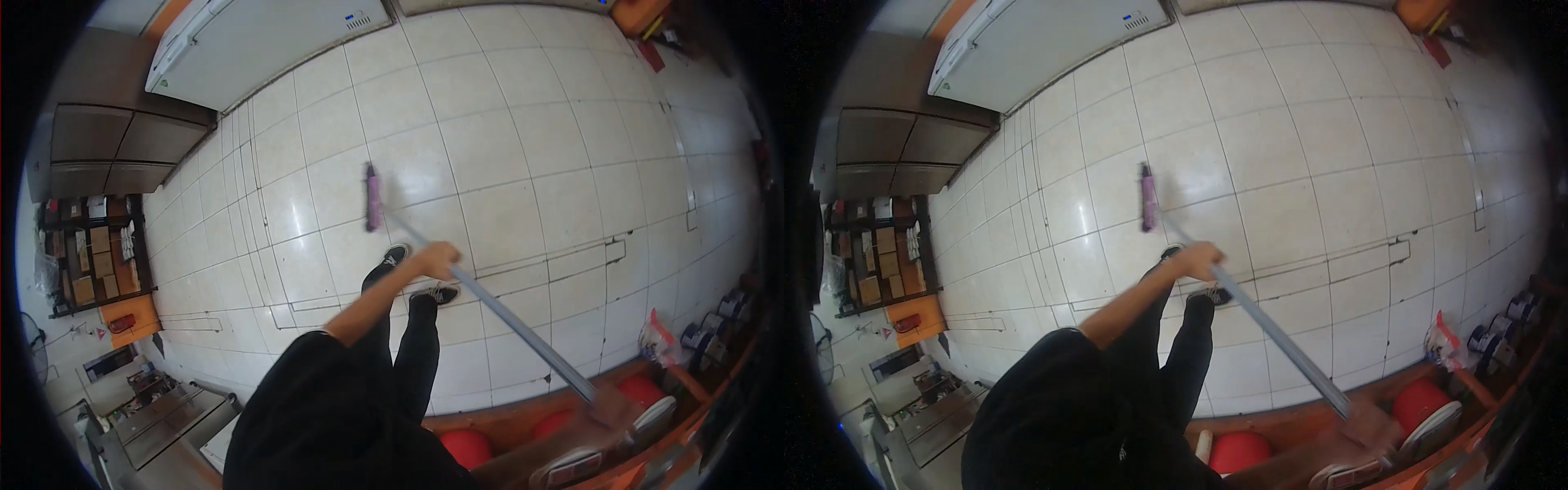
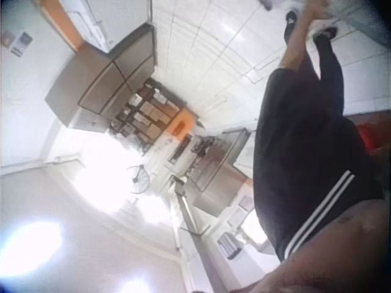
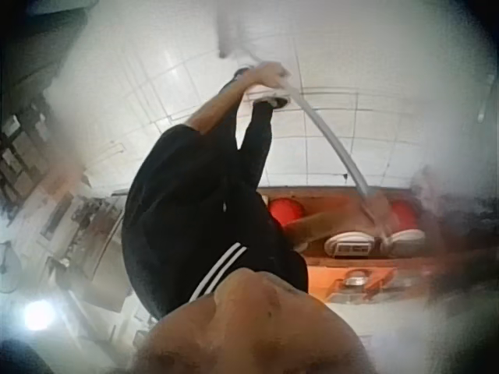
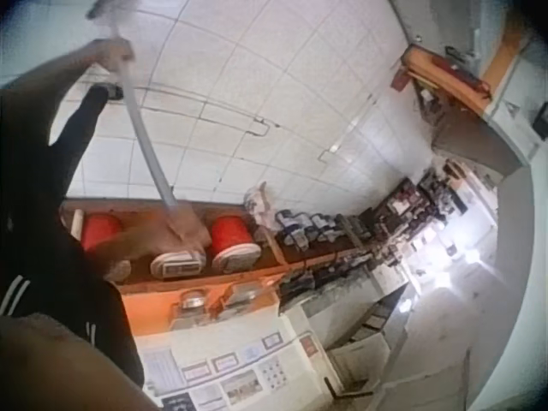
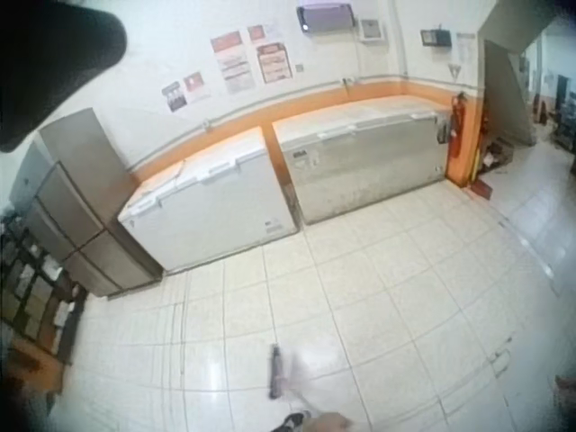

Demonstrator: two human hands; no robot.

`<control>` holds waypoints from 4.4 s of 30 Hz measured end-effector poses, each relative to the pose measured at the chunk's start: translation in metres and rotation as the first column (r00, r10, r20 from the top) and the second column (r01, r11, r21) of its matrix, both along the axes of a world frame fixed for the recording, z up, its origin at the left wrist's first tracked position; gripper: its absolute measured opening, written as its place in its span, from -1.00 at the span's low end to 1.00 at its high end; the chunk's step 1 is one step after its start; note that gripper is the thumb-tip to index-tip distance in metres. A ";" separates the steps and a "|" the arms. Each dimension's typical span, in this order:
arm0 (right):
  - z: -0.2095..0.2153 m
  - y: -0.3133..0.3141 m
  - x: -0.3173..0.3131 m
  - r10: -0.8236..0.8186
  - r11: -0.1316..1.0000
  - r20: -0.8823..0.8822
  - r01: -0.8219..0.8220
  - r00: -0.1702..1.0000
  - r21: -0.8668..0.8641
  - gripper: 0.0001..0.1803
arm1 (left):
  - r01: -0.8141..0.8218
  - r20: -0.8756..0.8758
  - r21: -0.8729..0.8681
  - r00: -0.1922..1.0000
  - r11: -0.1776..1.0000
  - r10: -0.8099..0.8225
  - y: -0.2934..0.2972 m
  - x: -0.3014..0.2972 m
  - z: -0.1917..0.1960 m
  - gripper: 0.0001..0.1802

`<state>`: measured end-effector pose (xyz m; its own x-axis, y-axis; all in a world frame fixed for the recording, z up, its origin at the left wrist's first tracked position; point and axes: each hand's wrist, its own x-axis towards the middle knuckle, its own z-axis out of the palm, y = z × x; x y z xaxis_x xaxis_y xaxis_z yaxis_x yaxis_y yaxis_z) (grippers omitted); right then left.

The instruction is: The person sweeps the floor of a kitchen using a broom and a dustpan, moving debris toward the dustpan and periodically picking it up.

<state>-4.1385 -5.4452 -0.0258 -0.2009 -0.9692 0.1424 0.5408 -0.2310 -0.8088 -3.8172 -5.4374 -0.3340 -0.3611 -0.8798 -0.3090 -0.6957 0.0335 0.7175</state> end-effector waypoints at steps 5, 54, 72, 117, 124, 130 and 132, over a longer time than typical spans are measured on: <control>-0.089 0.023 0.217 -0.108 0.830 -0.098 0.145 0.989 0.539 -0.69 | -0.130 0.209 -0.355 0.954 0.926 0.214 0.033 0.202 -0.033 -0.88; -0.091 -0.306 0.356 -0.177 0.887 -0.351 0.304 0.919 0.348 -0.78 | -0.023 -0.152 -0.002 0.988 1.000 0.022 -0.300 0.260 -0.146 -0.73; 0.123 -0.386 0.403 -0.485 0.869 -0.281 0.420 0.828 -0.263 -0.65 | 0.005 -0.379 -0.291 0.918 0.957 -0.120 -0.457 0.132 0.081 -0.77; -0.150 -0.478 0.899 0.671 0.720 -0.399 -0.421 0.624 0.552 -0.90 | -0.625 0.237 -0.195 0.717 0.756 0.655 -0.286 0.862 -0.110 -0.81; -0.207 -0.482 0.933 0.738 0.649 -0.385 -0.428 0.553 0.629 -0.79 | -0.746 0.616 -0.054 0.498 0.663 0.610 -0.336 0.874 -0.156 -0.80; -0.004 -0.575 0.803 -0.011 0.940 -0.571 0.203 0.821 0.273 -0.60 | -0.695 -0.365 -0.064 0.684 0.716 0.631 -0.524 0.585 -0.088 -0.85; 0.043 -0.582 0.781 0.044 0.974 -0.632 0.107 0.774 0.198 -0.59 | -0.640 -0.464 0.030 0.671 0.767 0.578 -0.567 0.511 -0.051 -0.84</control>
